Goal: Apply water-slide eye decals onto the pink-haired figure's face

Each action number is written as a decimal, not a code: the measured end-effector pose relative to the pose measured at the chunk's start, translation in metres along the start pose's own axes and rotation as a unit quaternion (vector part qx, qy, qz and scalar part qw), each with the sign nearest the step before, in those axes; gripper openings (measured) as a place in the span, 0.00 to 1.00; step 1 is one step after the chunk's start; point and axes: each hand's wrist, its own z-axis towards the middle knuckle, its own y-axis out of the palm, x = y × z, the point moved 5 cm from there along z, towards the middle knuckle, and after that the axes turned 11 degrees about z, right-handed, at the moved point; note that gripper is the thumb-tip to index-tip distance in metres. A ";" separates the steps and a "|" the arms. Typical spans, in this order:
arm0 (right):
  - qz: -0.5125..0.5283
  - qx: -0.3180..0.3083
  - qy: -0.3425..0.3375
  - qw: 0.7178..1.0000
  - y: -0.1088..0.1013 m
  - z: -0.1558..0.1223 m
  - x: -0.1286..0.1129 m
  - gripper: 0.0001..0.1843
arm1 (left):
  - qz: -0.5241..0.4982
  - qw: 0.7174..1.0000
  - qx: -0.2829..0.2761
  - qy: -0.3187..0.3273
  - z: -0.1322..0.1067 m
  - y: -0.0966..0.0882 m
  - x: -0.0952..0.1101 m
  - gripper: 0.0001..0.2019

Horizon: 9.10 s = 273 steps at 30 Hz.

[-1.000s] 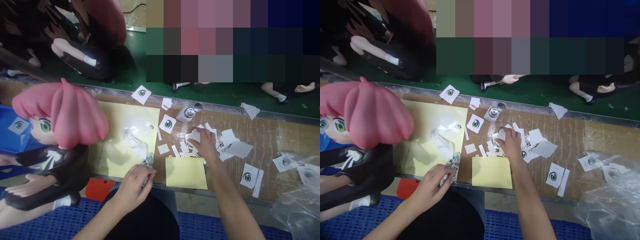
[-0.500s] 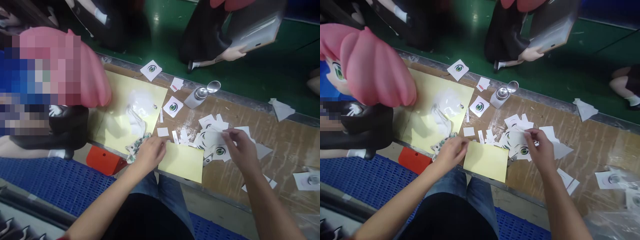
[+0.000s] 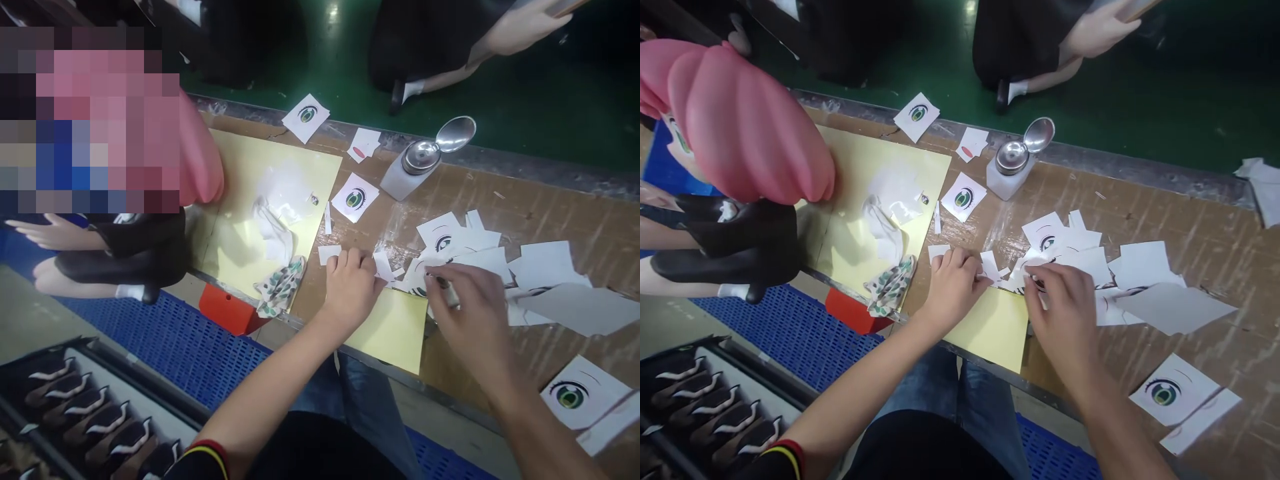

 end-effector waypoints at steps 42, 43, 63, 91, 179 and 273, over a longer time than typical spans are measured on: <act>-0.010 -0.069 0.075 0.995 0.061 0.013 -0.009 0.10 | 0.041 0.984 0.052 0.168 0.047 -0.028 -0.022 0.06; -0.001 -0.067 0.084 0.994 0.061 0.013 -0.009 0.11 | 0.044 0.980 0.053 0.186 0.048 -0.028 -0.021 0.07; 0.436 0.051 0.388 0.811 0.031 0.003 -0.003 0.21 | -0.006 0.920 0.326 0.219 0.017 -0.058 -0.058 0.11; 0.183 0.173 0.395 0.884 -0.010 -0.023 0.024 0.23 | 0.059 0.956 0.118 0.261 0.032 -0.018 0.004 0.12; 0.011 0.134 0.185 0.974 -0.013 -0.014 0.013 0.12 | -0.115 0.992 0.033 -0.025 0.099 -0.038 0.054 0.12; 0.101 0.195 0.124 0.968 -0.072 -0.028 0.054 0.15 | -0.005 0.994 -0.006 0.108 0.071 -0.031 0.084 0.09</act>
